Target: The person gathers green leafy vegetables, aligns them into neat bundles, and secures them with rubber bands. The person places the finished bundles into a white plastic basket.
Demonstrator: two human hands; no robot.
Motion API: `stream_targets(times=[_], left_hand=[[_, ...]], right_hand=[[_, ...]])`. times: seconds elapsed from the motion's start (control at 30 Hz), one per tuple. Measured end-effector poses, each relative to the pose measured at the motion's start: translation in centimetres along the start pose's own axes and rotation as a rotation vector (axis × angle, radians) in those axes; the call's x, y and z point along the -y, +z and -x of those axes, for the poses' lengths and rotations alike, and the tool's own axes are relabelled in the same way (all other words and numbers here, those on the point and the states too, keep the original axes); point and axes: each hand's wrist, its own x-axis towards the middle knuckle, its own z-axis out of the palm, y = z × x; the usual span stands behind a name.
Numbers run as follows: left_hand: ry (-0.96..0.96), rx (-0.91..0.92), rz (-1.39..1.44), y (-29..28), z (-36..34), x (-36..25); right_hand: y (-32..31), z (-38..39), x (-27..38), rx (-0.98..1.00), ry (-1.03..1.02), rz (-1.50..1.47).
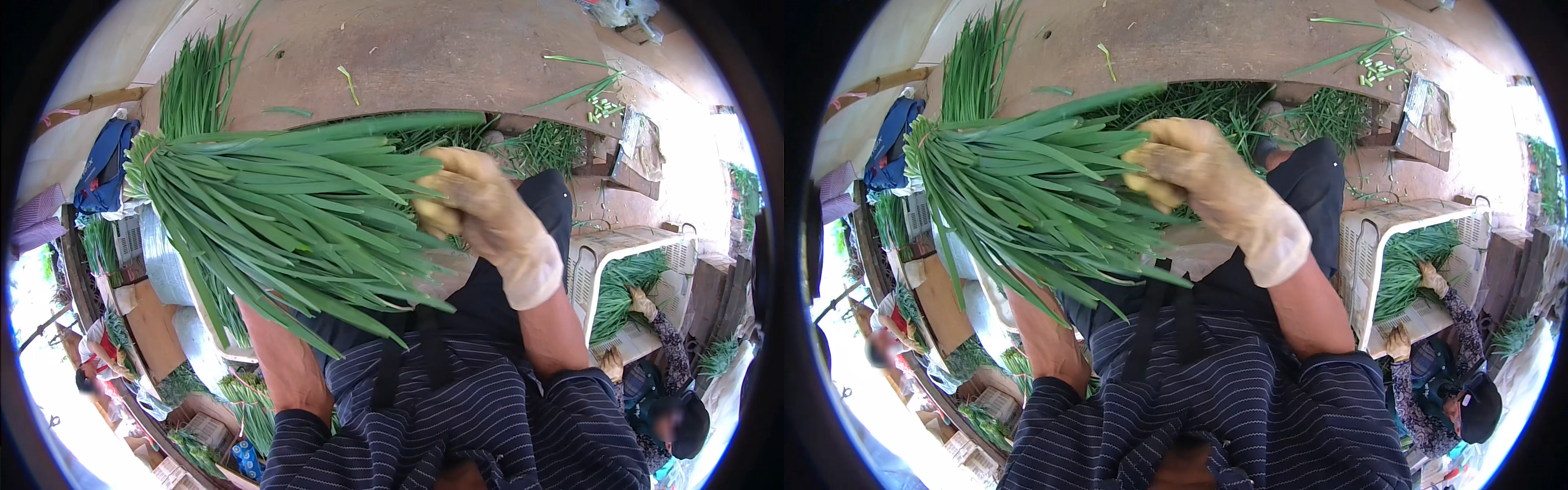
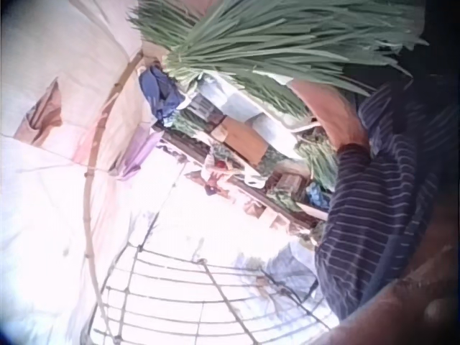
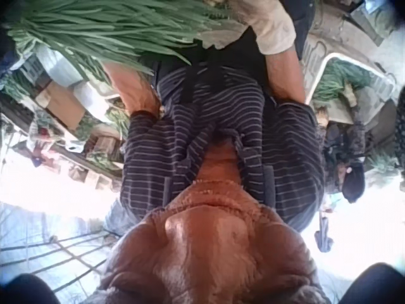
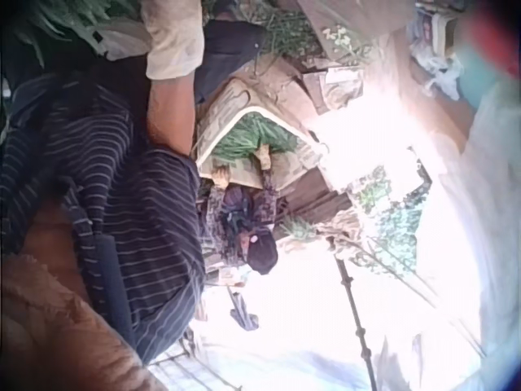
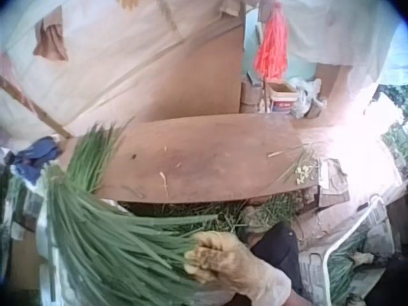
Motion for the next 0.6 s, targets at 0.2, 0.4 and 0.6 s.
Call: stream_targets(times=[0.2, 0.4, 0.6], left_hand=[[-0.03, 0.002, 0.007, -0.2, 0.7, 0.2], [-0.063, 0.01, 0.001, -0.2, 1.5, 0.5], [-0.081, 0.015, 0.017, -0.3, 1.0, 1.1]], right_hand=[[-0.4, 3.3, 3.0, 0.039, -0.192, 0.579], [4.8, 2.8, 3.9, 0.247, -0.106, 1.434], [5.1, 1.9, 0.8, 0.196, -0.186, 1.276]])
